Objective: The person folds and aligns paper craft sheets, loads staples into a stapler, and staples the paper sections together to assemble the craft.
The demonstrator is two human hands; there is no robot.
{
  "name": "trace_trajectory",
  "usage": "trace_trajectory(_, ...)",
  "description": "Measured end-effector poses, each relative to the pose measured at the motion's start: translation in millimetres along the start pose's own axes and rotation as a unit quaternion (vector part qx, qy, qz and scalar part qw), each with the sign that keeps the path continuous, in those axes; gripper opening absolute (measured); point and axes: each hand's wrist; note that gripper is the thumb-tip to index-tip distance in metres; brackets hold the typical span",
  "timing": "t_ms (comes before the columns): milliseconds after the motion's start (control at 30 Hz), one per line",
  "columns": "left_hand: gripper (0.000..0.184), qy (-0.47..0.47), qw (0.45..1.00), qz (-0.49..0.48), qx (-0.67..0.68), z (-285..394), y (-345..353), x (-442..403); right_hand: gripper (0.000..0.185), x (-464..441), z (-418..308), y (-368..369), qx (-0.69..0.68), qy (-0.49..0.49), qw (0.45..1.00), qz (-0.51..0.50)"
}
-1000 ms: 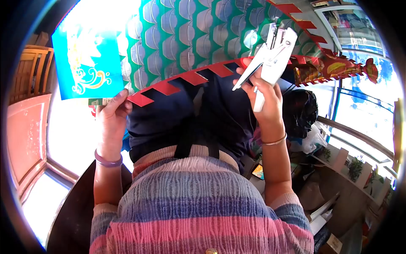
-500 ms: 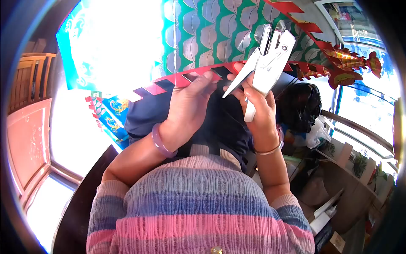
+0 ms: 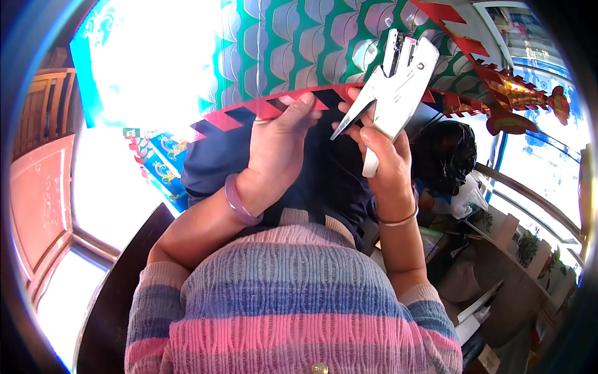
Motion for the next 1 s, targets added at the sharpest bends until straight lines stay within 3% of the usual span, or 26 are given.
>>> trace_trajectory(167, 0.011, 0.005, 1.0, 0.001, 0.002, -0.3, 0.2, -1.3, 0.044, 0.2, -0.7, -5.7, -0.023, 0.039, 0.999, 0.006)
trace_trajectory(300, 0.012, 0.014, 1.0, 0.003, 0.008, 0.1, 1.4, -2.7, 0.041, 18.8, -13.6, -1.4, 0.016, 0.008, 0.998, 0.059)
trace_trajectory(333, 0.012, 0.015, 1.0, 0.004, 0.008, -1.0, -0.1, -4.1, 0.039, 22.2, -14.5, -18.1, 0.084, 0.011, 0.996, 0.007)
trace_trajectory(400, 0.012, 0.018, 1.0, 0.005, 0.008, -1.5, -1.1, -4.9, 0.038, 40.0, -24.9, -29.1, 0.18, 0.064, 0.982, 0.014)
trace_trajectory(467, 0.011, 0.02, 1.0, 0.006, 0.007, -1.4, -1.3, -4.5, 0.037, 52.3, -29.3, -39.7, 0.345, 0.112, 0.932, 0.001)
trace_trajectory(533, 0.011, 0.018, 1.0, -0.003, 0.009, -0.4, -2.8, -4.4, 0.034, 56.6, -21.3, -46.4, 0.407, 0.043, 0.911, -0.037)
trace_trajectory(700, 0.009, 0.014, 1.0, -0.008, 0.009, 0.4, -2.1, -1.9, 0.033, 49.5, -18.3, -35.6, 0.451, 0.05, 0.891, -0.015)
trace_trajectory(900, 0.007, 0.013, 1.0, -0.01, 0.006, 2.0, -2.6, -0.2, 0.032, 39.5, 1.8, -31.9, 0.368, -0.029, 0.929, -0.005)
trace_trajectory(1000, 0.011, 0.003, 1.0, 0.004, 0.007, 2.4, -0.9, 0.7, 0.031, 35.3, 8.5, -27.8, 0.335, -0.022, 0.942, 0.005)
Point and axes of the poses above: each hand's wrist, its own x-axis away from the middle knuckle, its own y-axis out of the palm, z = x × y, and after that the axes turned 14 degrees about z, right-handed
